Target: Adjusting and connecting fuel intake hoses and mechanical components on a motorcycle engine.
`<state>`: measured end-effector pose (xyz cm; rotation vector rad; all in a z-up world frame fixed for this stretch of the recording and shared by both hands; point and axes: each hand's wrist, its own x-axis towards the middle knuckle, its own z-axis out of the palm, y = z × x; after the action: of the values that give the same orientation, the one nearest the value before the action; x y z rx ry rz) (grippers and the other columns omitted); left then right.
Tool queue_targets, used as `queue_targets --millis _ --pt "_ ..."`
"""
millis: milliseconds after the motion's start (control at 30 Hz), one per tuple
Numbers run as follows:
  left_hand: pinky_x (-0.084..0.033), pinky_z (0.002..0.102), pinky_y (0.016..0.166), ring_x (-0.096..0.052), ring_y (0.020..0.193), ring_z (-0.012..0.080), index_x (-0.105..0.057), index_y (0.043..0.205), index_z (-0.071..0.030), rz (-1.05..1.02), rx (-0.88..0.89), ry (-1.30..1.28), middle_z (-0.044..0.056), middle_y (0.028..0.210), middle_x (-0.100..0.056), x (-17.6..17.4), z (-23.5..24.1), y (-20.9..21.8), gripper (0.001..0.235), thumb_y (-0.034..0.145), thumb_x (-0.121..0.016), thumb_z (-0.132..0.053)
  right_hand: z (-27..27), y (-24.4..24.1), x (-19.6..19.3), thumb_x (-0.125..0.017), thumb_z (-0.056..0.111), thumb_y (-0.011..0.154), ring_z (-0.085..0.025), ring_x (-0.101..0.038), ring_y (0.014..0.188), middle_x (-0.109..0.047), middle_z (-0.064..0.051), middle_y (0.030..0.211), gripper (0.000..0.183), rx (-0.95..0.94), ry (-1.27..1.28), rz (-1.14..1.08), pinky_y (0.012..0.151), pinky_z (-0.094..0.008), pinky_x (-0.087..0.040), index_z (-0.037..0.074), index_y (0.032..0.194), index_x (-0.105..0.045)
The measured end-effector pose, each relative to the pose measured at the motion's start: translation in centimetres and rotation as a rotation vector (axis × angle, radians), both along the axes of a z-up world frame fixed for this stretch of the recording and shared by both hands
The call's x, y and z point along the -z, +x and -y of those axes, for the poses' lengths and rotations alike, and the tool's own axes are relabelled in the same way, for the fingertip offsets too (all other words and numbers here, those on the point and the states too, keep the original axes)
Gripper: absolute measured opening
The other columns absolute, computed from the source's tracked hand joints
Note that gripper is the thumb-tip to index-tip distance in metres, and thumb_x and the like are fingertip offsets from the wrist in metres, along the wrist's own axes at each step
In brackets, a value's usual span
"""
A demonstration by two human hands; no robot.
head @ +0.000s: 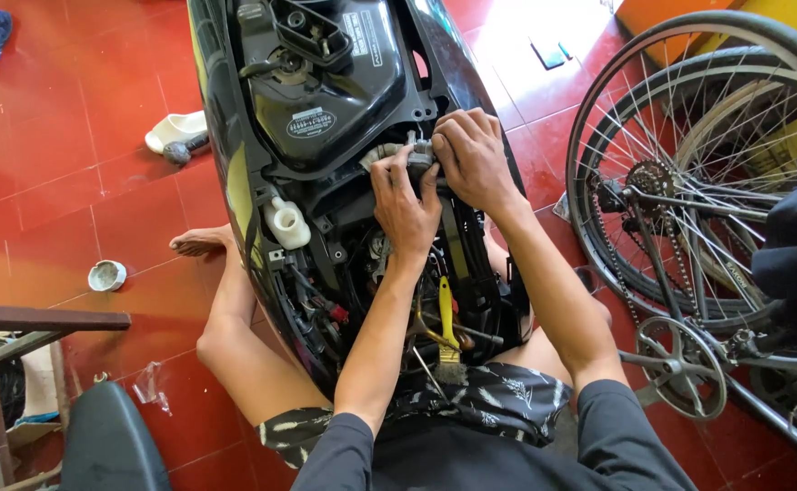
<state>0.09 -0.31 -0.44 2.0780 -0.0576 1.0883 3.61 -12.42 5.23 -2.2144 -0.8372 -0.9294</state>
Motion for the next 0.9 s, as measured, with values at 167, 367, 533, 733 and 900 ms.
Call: queue_targets --millis 167,367,533,733,900 --pt "-0.058 0.048 0.053 -0.062 0.091 0.0286 -0.059 0.129 -0.018 -0.003 0.019 -0.009 0.001 0.104 -0.049 -0.2 0.0 0.0 0.042 0.1 -0.061 -0.048 1.5 0.6 1.1 -0.067 0.019 0.105 -0.03 -0.062 0.1 -0.068 -0.005 0.104 0.009 -0.148 0.109 -0.087 0.09 -0.036 -0.042 0.011 0.102 -0.062" --pt "-0.061 0.05 0.067 -0.063 0.107 0.0328 -0.058 0.13 -0.016 -0.026 0.085 -0.031 0.005 0.116 -0.053 -0.7 -0.4 -0.2 0.041 0.1 -0.064 -0.043 0.7 0.5 1.3 -0.056 0.027 0.111 -0.027 -0.06 0.098 -0.067 -0.003 0.103 0.02 -0.069 0.052 -0.001 0.09 -0.035 -0.04 0.012 0.099 -0.061" --pt "-0.062 0.046 0.075 -0.062 0.114 0.0302 -0.059 0.13 -0.017 -0.016 0.073 -0.021 0.003 0.119 -0.055 0.0 -0.4 -0.1 0.041 0.101 -0.061 -0.046 0.4 0.4 1.2 -0.058 0.018 0.109 -0.028 -0.062 0.098 -0.066 -0.006 0.101 0.015 0.019 -0.054 0.064 0.088 -0.036 -0.041 0.01 0.098 -0.063" --pt "-0.061 0.046 0.077 -0.062 0.113 0.0312 -0.059 0.129 -0.017 -0.009 0.067 -0.026 0.004 0.119 -0.055 -0.3 -0.3 0.2 0.04 0.101 -0.062 -0.045 1.7 0.8 1.6 -0.066 0.014 0.103 -0.034 -0.064 0.101 -0.067 -0.008 0.107 0.007 -0.123 0.066 -0.023 0.091 -0.039 -0.043 0.009 0.109 -0.064" --pt "-0.061 0.047 0.078 -0.062 0.113 0.0318 -0.059 0.129 -0.016 -0.01 0.063 -0.02 0.005 0.12 -0.056 -0.5 -0.3 -0.1 0.041 0.101 -0.061 -0.045 1.4 1.1 2.4 -0.067 0.014 0.103 -0.03 -0.064 0.1 -0.068 -0.005 0.107 0.007 -0.089 0.005 0.037 0.093 -0.038 -0.043 0.01 0.107 -0.063"
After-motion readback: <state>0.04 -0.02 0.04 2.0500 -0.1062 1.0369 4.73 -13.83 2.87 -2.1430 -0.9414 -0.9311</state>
